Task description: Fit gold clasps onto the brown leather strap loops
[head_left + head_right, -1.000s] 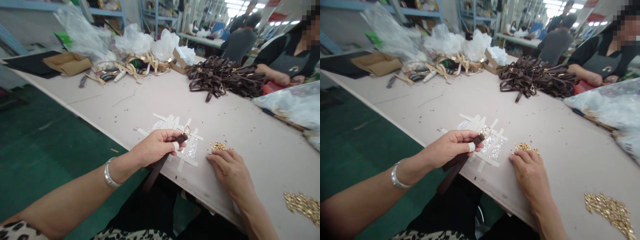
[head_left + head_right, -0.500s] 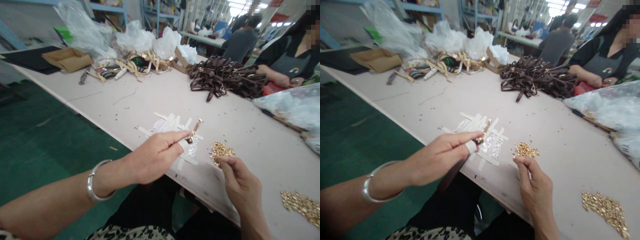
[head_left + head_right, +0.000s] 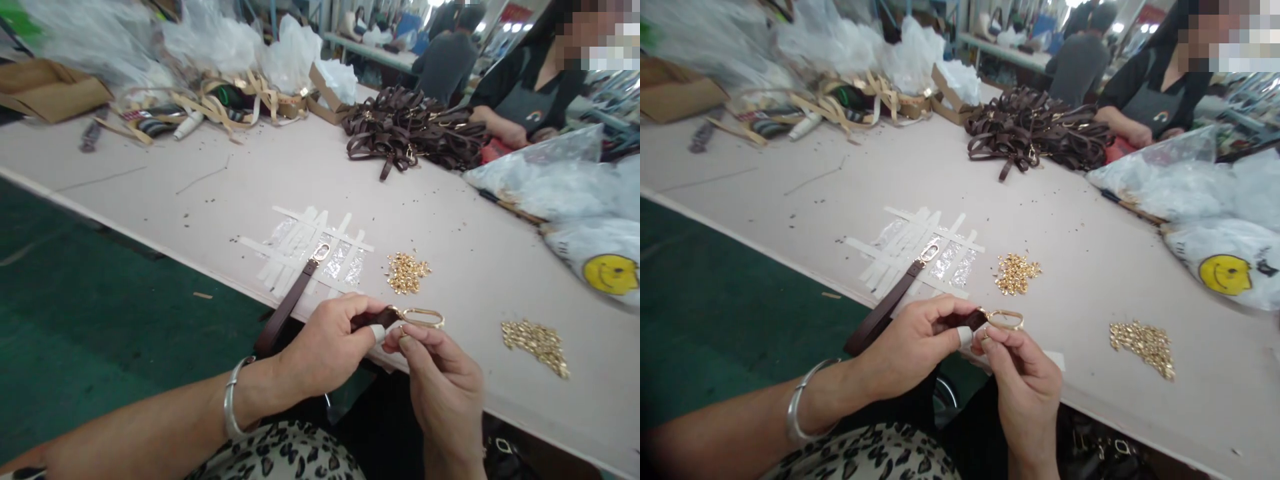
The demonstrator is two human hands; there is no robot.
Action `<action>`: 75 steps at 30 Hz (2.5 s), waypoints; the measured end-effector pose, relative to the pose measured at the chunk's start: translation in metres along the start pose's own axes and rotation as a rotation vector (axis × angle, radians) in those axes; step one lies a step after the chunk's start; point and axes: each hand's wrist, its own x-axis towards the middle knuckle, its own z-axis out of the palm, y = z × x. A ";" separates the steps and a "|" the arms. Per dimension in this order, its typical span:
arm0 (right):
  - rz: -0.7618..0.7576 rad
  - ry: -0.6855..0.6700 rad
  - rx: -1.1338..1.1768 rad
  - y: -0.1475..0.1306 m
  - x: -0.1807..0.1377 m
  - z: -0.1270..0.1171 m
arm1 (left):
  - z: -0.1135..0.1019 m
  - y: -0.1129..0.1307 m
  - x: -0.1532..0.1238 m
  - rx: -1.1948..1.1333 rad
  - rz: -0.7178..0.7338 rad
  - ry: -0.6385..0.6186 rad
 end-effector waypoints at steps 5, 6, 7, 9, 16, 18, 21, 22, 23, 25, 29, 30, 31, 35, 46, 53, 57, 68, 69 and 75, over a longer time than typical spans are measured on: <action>-0.042 0.028 -0.150 0.006 0.000 0.000 | 0.002 -0.006 -0.003 0.056 0.052 0.000; -0.059 0.029 -0.167 0.007 0.000 0.000 | 0.002 -0.005 -0.003 0.086 0.071 0.004; -0.076 0.031 -0.185 0.007 0.000 0.000 | 0.002 -0.004 -0.004 0.118 0.096 0.001; -0.102 0.055 -0.216 0.007 -0.001 0.001 | 0.001 -0.003 -0.004 0.175 0.153 -0.021; 0.116 0.102 -0.049 0.004 -0.006 0.008 | 0.002 -0.017 -0.009 0.333 0.342 -0.013; 0.161 0.101 -0.005 0.004 -0.008 0.012 | 0.005 -0.021 -0.009 0.379 0.365 -0.009; 0.180 0.091 0.005 0.004 -0.008 0.012 | 0.010 -0.022 -0.009 0.266 0.210 -0.053; 0.178 0.077 -0.020 0.004 -0.008 0.009 | 0.011 -0.021 -0.008 0.188 0.109 -0.095; 0.175 0.057 -0.064 0.004 -0.007 0.004 | 0.012 -0.020 -0.006 0.114 0.001 -0.141; 0.150 0.021 -0.203 0.006 -0.003 -0.015 | 0.011 -0.020 -0.004 0.007 -0.179 -0.198; 0.019 0.234 -0.699 0.012 0.011 -0.085 | 0.000 -0.024 -0.002 -0.017 -0.305 -0.156; 0.004 0.329 -0.865 0.015 0.015 -0.105 | -0.003 -0.025 -0.003 -0.009 -0.316 -0.146; 0.005 0.406 -1.016 0.017 0.019 -0.123 | -0.006 -0.026 -0.004 -0.004 -0.324 -0.142; 0.020 0.472 -1.277 0.026 0.033 -0.170 | -0.009 -0.026 -0.008 -0.064 -0.357 -0.099; 0.079 0.345 -1.280 0.026 0.064 -0.199 | 0.000 -0.030 -0.004 -0.323 -0.402 -0.109; 0.060 0.422 -1.099 0.017 0.046 -0.165 | 0.003 -0.026 0.000 -0.408 -0.349 -0.042; -0.076 0.240 -0.638 0.019 0.013 -0.086 | 0.008 -0.027 0.001 -0.416 -0.307 -0.020; -0.393 -0.115 -0.534 0.024 0.006 -0.007 | 0.004 -0.036 0.000 -0.250 -0.187 0.001; -0.402 -0.134 -0.550 0.023 0.006 -0.008 | 0.003 -0.036 0.000 -0.224 -0.157 0.004; -0.440 -0.113 -0.571 0.020 -0.001 -0.006 | -0.001 -0.034 -0.003 0.033 0.028 0.020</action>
